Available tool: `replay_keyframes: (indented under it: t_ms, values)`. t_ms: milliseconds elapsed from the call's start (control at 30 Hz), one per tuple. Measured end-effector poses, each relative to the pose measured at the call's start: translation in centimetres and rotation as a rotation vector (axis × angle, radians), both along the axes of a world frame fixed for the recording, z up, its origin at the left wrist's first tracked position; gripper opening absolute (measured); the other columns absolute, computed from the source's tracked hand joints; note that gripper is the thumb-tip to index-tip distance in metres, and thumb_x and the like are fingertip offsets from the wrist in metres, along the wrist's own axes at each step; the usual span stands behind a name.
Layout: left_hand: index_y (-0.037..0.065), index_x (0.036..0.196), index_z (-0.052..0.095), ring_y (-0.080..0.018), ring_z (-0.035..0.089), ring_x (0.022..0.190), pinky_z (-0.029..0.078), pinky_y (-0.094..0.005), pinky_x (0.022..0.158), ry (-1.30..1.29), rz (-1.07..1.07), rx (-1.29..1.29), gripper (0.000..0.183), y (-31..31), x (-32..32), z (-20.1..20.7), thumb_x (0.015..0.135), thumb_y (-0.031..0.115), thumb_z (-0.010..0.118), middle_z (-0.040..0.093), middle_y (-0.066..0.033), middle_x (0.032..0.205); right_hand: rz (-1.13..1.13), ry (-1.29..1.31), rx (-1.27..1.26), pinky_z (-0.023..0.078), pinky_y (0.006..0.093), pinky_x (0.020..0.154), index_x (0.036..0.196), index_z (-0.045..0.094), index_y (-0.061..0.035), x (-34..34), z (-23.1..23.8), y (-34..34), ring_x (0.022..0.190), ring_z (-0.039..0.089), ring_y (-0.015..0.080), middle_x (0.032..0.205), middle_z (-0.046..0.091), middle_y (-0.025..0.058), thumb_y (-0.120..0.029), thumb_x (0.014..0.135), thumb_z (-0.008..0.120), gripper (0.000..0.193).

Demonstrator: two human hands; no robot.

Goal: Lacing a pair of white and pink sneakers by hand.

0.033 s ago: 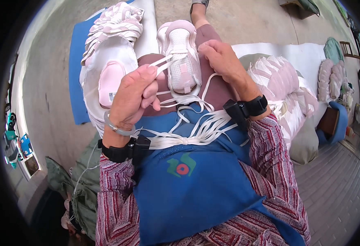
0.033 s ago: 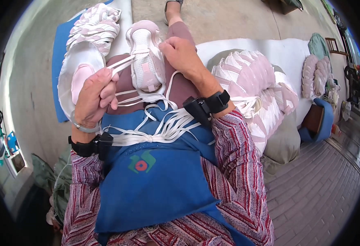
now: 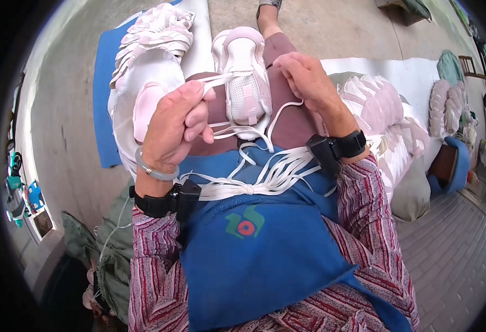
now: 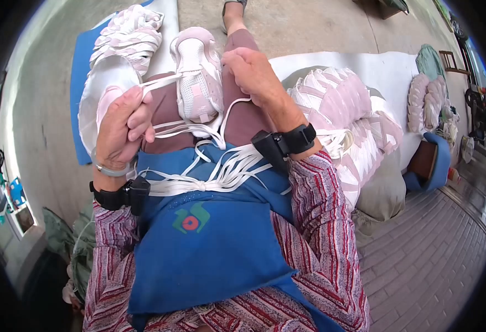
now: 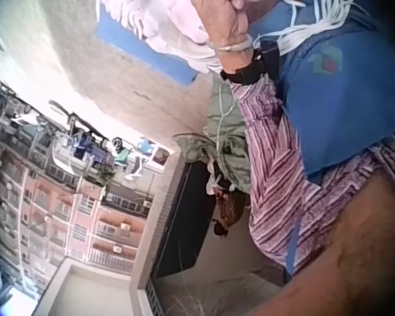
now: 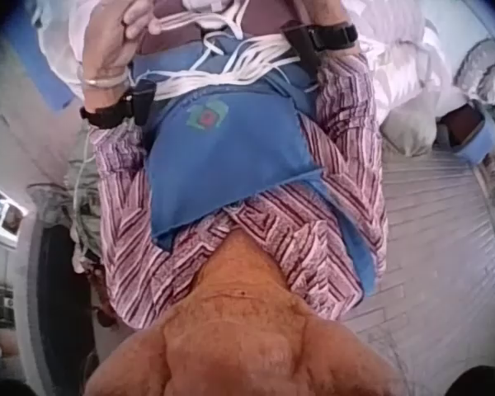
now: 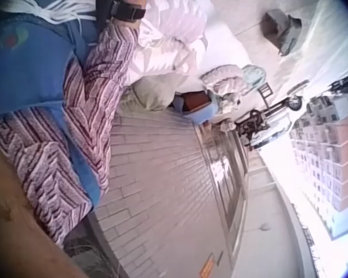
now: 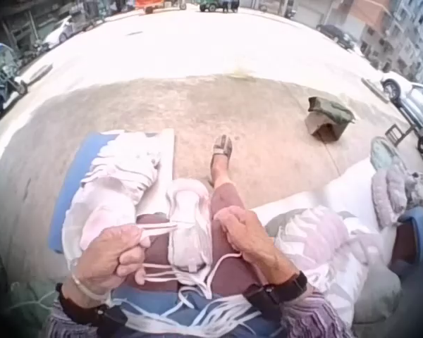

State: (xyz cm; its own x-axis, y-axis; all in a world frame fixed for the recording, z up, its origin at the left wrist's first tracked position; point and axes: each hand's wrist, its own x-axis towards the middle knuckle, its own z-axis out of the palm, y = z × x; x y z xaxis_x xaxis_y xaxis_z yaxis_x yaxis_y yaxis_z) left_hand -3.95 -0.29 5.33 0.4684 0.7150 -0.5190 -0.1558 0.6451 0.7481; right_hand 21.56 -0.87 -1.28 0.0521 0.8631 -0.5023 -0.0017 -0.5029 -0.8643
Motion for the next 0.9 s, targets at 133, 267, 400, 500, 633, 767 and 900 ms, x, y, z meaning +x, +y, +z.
replay_keyframes:
  t_ms: [133, 267, 400, 500, 633, 767, 900]
  values:
    - [-0.003, 0.099, 0.053, -0.0059, 0.039, 0.046, 0.058, -0.0316, 0.066, -0.406, 0.105, 0.043, 0.025, 1.9, -1.0, 2.1, 0.100, 0.018, 0.040, 0.037, 0.0041, 0.058, -0.264, 0.648, 0.043, 0.022, 0.0199, 0.033, 0.095, 0.059, 0.0003, 4.6, 3.6, -2.2, 0.041, 0.031, 0.0027, 0.066, 0.051, -0.0001, -0.019, 0.093, 0.051, 0.021]
    - [-0.005, 0.106, 0.047, -0.0095, 0.042, 0.053, 0.049, -0.0427, 0.094, -0.894, 0.116, 0.025, 0.021, 3.4, -3.4, 3.6, 0.101, 0.012, 0.035, 0.038, 0.0014, 0.063, -0.393, 0.777, 0.091, 0.022, 0.0182, 0.033, 0.098, 0.057, 0.0014, 4.4, 3.1, -4.9, 0.041, 0.030, 0.0025, 0.070, 0.051, -0.0002, -0.014, 0.094, 0.048, 0.018]
    - [-0.003, 0.098, 0.045, -0.0098, 0.037, 0.049, 0.043, -0.0283, 0.065, -0.895, 0.175, 0.029, 0.018, 2.0, -3.1, 6.9, 0.101, 0.009, 0.033, 0.036, 0.0004, 0.059, -0.370, 0.932, 0.005, 0.024, 0.0191, 0.034, 0.095, 0.057, 0.0006, -0.1, 1.5, -6.0, 0.042, 0.033, 0.0027, 0.071, 0.050, -0.0001, -0.013, 0.093, 0.048, 0.016]
    - [-0.001, 0.098, 0.046, -0.0083, 0.038, 0.047, 0.046, -0.0302, 0.066, -0.948, 0.068, 0.053, 0.023, 1.9, -4.2, 7.0, 0.103, 0.015, 0.031, 0.036, 0.0025, 0.059, -0.268, 0.821, 0.004, 0.029, 0.0193, 0.038, 0.095, 0.058, 0.0005, -4.2, 1.0, -6.8, 0.046, 0.039, 0.0034, 0.071, 0.051, 0.0009, -0.016, 0.093, 0.049, 0.019]
    - [-0.002, 0.102, 0.046, -0.0089, 0.039, 0.047, 0.046, -0.0298, 0.066, -0.882, 0.089, 0.112, 0.025, 1.0, -4.3, 7.1, 0.103, 0.016, 0.029, 0.037, 0.0023, 0.059, 0.078, -0.004, 0.318, 0.048, 0.0204, 0.066, 0.115, 0.058, 0.0000, -6.0, -1.1, -8.3, 0.075, 0.058, 0.0081, 0.091, 0.062, 0.0037, -0.019, 0.095, 0.049, 0.030]
    - [0.000, 0.099, 0.046, -0.0102, 0.042, 0.049, 0.044, -0.0288, 0.061, -0.921, 0.136, 0.089, 0.021, -0.2, -4.4, 7.3, 0.102, 0.015, 0.031, 0.040, 0.0010, 0.059, 0.133, 0.048, 0.248, 0.049, 0.0214, 0.071, 0.115, 0.058, 0.0004, -4.6, -1.1, -9.0, 0.080, 0.059, 0.0086, 0.093, 0.064, 0.0053, -0.018, 0.094, 0.050, 0.029]
    - [0.001, 0.090, 0.047, -0.0102, 0.043, 0.044, 0.044, -0.0263, 0.048, -0.823, 0.229, 0.176, 0.024, -0.5, -4.5, 6.7, 0.102, 0.014, 0.032, 0.040, 0.0011, 0.055, 0.118, -0.107, 0.207, 0.048, 0.0272, 0.063, 0.100, 0.062, 0.0046, -3.9, -0.4, -9.8, 0.066, 0.060, 0.0135, 0.076, 0.063, 0.0092, -0.018, 0.089, 0.053, 0.027]
